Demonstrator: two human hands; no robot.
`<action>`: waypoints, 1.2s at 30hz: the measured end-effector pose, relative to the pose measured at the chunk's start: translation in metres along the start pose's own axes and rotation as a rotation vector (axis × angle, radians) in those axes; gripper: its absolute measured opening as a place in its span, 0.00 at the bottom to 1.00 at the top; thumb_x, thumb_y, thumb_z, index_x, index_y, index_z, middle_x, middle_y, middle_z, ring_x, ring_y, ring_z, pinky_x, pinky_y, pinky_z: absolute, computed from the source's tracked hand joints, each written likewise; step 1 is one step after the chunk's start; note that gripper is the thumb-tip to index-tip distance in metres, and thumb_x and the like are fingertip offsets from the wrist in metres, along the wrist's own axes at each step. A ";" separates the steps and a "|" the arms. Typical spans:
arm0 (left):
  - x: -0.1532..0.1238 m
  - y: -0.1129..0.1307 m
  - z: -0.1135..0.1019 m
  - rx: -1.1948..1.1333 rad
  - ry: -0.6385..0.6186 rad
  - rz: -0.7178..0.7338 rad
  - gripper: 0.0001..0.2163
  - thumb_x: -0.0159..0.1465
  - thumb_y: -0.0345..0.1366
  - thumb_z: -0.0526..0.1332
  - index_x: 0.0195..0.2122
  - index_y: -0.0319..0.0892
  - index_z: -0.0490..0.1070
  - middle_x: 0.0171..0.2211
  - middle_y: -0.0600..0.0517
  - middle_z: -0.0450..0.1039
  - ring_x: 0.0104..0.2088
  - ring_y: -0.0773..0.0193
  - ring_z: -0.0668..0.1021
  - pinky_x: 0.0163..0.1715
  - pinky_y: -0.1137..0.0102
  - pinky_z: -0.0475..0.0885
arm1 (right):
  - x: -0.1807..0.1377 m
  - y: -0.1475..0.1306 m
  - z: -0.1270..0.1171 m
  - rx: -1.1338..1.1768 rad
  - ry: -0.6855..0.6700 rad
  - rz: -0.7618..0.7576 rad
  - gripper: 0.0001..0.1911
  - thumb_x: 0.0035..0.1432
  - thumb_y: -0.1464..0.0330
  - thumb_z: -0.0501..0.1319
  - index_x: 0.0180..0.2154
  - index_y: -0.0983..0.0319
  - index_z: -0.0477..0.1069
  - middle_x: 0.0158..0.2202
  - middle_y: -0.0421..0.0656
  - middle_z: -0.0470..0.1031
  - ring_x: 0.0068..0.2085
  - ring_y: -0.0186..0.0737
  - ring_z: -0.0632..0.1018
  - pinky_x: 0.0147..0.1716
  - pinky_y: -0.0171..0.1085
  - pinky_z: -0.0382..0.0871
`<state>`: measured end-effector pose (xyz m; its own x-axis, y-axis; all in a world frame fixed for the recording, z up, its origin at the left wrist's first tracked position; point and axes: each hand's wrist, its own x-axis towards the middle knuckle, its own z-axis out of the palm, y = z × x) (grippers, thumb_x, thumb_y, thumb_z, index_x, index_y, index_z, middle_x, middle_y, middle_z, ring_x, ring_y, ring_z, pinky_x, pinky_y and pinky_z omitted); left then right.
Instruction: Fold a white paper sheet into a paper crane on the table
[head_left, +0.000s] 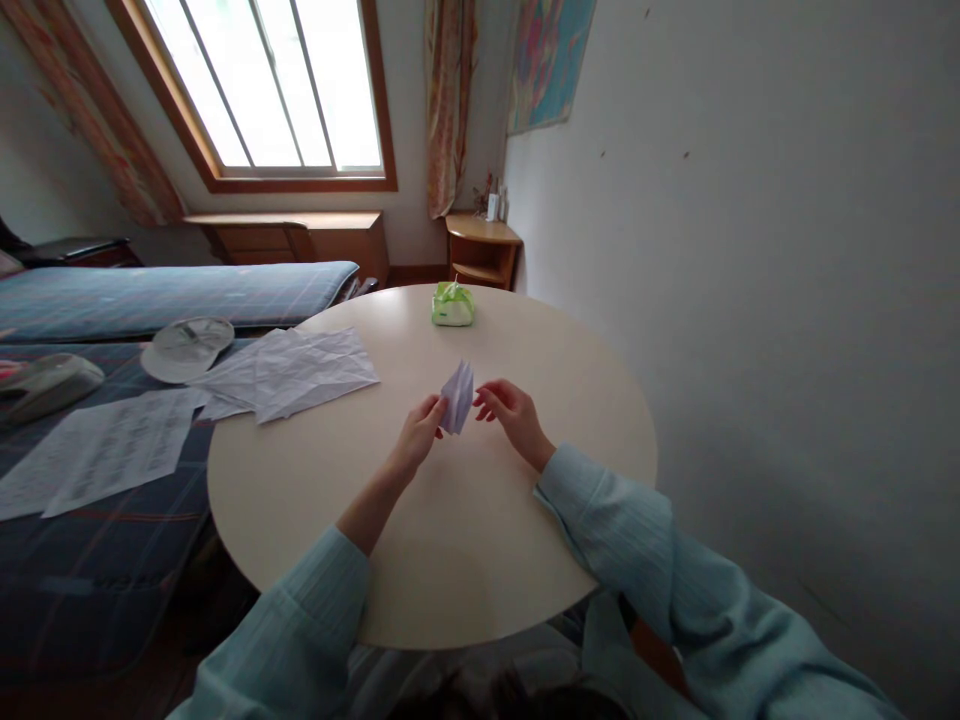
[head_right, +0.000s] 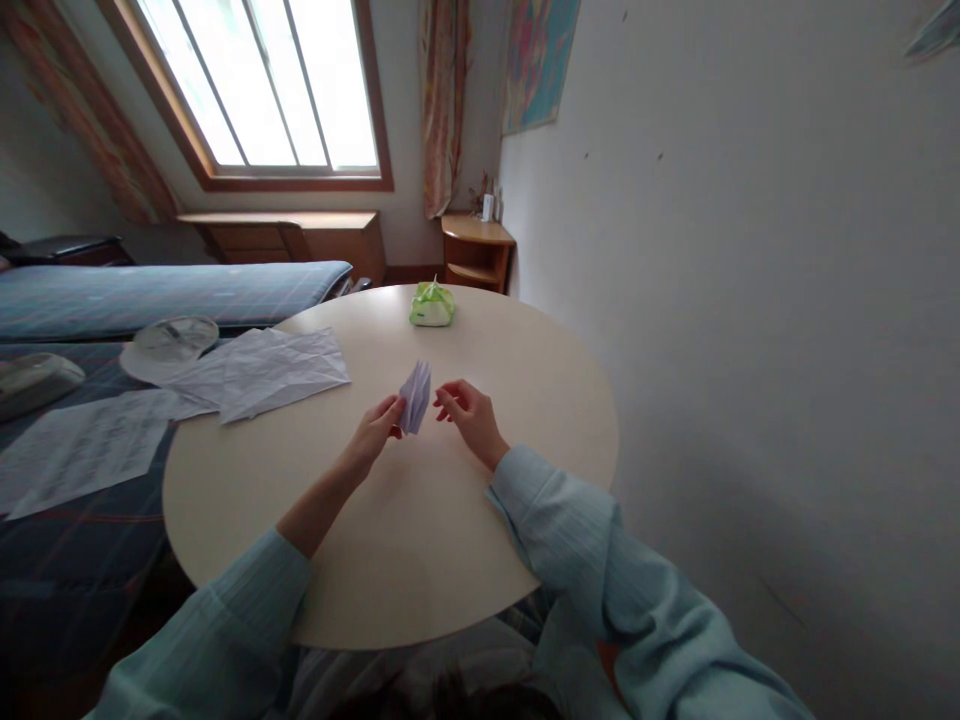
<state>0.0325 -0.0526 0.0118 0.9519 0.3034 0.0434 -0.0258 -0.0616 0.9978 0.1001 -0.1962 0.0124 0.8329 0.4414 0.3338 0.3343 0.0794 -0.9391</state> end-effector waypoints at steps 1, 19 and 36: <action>0.000 -0.001 0.000 0.023 0.000 -0.017 0.15 0.54 0.48 0.55 0.24 0.39 0.65 0.16 0.58 0.59 0.17 0.73 0.63 0.16 0.77 0.59 | 0.001 -0.001 -0.001 0.019 0.045 -0.009 0.16 0.49 0.56 0.58 0.30 0.63 0.65 0.24 0.38 0.70 0.21 0.29 0.72 0.21 0.30 0.64; 0.002 -0.011 0.001 0.154 -0.037 -0.007 0.19 0.52 0.52 0.53 0.22 0.39 0.63 0.16 0.58 0.56 0.18 0.72 0.60 0.18 0.75 0.55 | -0.001 -0.006 0.000 0.115 0.062 -0.010 0.15 0.44 0.60 0.62 0.32 0.62 0.65 0.22 0.33 0.62 0.19 0.25 0.65 0.18 0.29 0.60; 0.002 -0.012 0.000 0.226 -0.033 0.040 0.17 0.53 0.50 0.51 0.20 0.40 0.60 0.16 0.58 0.54 0.20 0.70 0.60 0.19 0.74 0.54 | 0.000 -0.002 0.000 0.186 -0.045 0.064 0.10 0.42 0.64 0.62 0.28 0.64 0.69 0.18 0.34 0.65 0.18 0.26 0.64 0.17 0.29 0.58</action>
<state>0.0349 -0.0511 0.0003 0.9609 0.2656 0.0776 0.0016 -0.2855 0.9584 0.0996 -0.1965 0.0148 0.8280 0.4901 0.2725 0.1901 0.2118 -0.9586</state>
